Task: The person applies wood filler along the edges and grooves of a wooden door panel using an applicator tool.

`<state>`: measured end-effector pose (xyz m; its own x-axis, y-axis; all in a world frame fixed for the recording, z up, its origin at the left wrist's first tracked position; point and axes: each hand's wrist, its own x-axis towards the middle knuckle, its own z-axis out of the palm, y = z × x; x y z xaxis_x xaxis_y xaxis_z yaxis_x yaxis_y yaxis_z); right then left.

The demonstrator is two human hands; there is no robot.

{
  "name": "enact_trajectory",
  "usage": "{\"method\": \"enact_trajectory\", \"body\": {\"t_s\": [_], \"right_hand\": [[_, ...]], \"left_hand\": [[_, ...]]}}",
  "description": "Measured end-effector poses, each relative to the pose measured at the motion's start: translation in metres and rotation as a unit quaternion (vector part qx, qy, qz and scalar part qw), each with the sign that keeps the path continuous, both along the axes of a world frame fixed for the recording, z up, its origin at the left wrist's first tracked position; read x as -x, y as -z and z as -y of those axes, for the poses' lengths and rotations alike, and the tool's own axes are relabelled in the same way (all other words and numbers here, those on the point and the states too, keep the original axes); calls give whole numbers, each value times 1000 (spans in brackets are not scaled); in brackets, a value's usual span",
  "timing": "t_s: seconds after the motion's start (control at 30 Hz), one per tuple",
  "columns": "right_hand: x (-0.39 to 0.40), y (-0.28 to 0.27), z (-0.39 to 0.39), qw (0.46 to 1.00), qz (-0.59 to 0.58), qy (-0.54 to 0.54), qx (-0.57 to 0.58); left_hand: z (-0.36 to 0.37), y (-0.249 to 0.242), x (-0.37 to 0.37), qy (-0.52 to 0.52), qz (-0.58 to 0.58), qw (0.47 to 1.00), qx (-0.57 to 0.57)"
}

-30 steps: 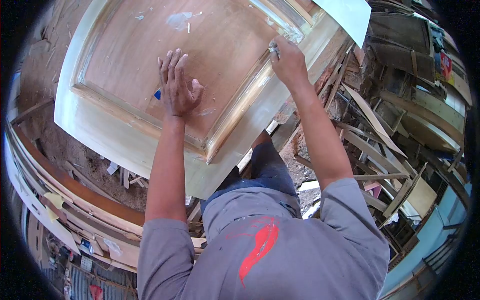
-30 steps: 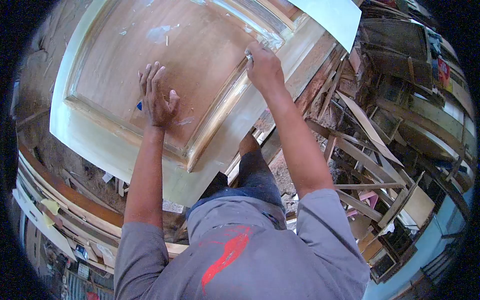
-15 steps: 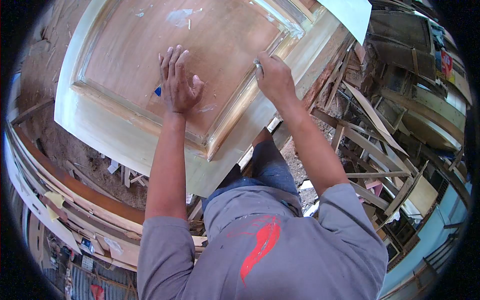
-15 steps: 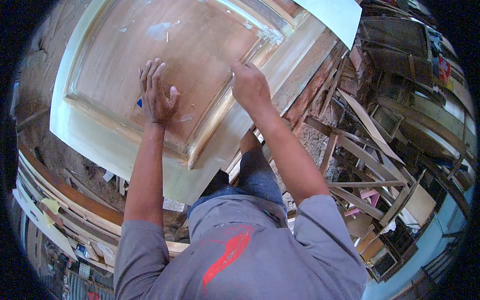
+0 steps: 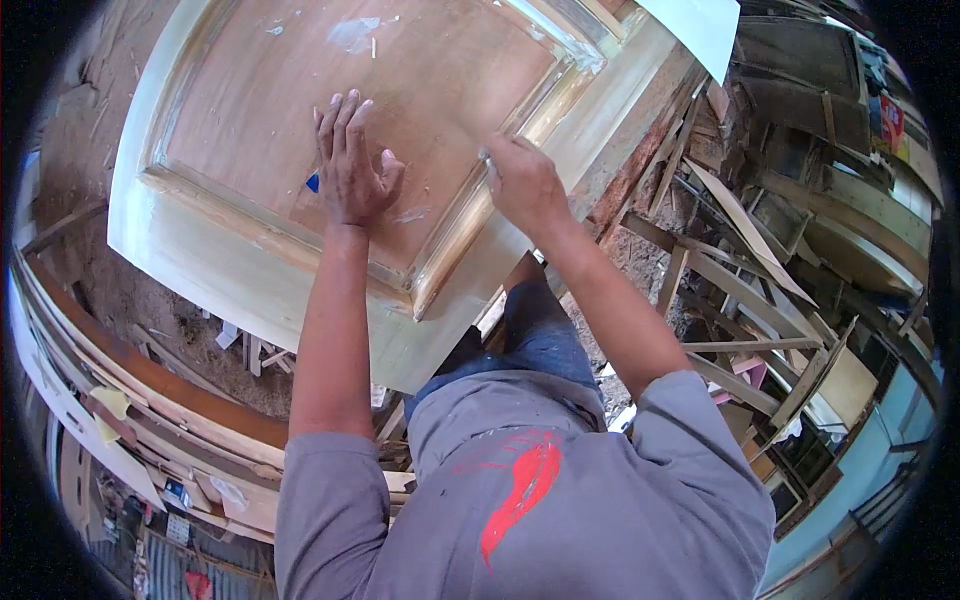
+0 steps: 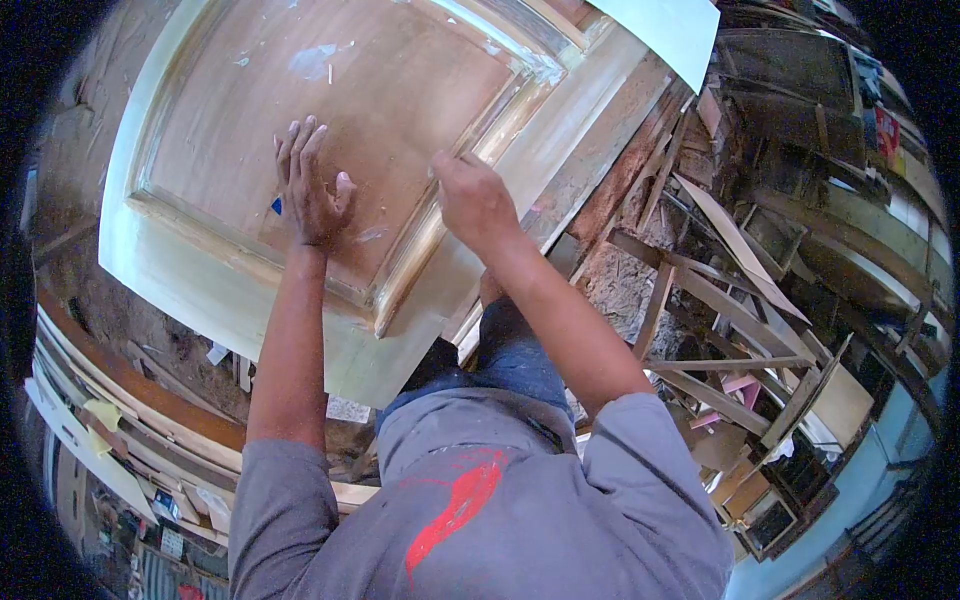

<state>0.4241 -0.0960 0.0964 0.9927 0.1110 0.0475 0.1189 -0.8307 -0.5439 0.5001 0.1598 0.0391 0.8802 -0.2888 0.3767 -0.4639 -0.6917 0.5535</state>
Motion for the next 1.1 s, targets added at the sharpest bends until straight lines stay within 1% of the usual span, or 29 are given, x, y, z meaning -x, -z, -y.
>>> {"method": "enact_trajectory", "body": {"t_s": [0.17, 0.27, 0.37, 0.47, 0.57, 0.67, 0.77, 0.87, 1.1], "right_hand": [[26, -8, -22, 998, -45, -23, -39], [31, -5, -17, 998, -45, 11, -45], [19, -16, 4, 995, 1, 98, -35], [5, -28, 27, 983, -10, 172, -68], [0, -27, 35, 980, -13, 182, -76], [1, -16, 30, 987, 14, 141, -72], [1, -12, 25, 992, -12, 121, -32], [0, -14, 17, 995, -9, 97, -6], [2, -8, 4, 998, 4, 64, -4]], "left_hand": [[0, -1, 0, 2, 1, 1000, -4], [0, 2, 0, 4, 9, 1000, -8], [1, -1, 1, 4, 2, 1000, -9], [1, 0, 0, 7, 14, 1000, -7], [0, 2, 0, 11, 21, 1000, -6], [1, 3, 0, 12, 36, 999, 1], [1, 3, 0, 12, 42, 999, -2], [1, 5, 0, 14, 47, 999, -3], [-1, 4, 1, 15, 33, 999, -4]]}}
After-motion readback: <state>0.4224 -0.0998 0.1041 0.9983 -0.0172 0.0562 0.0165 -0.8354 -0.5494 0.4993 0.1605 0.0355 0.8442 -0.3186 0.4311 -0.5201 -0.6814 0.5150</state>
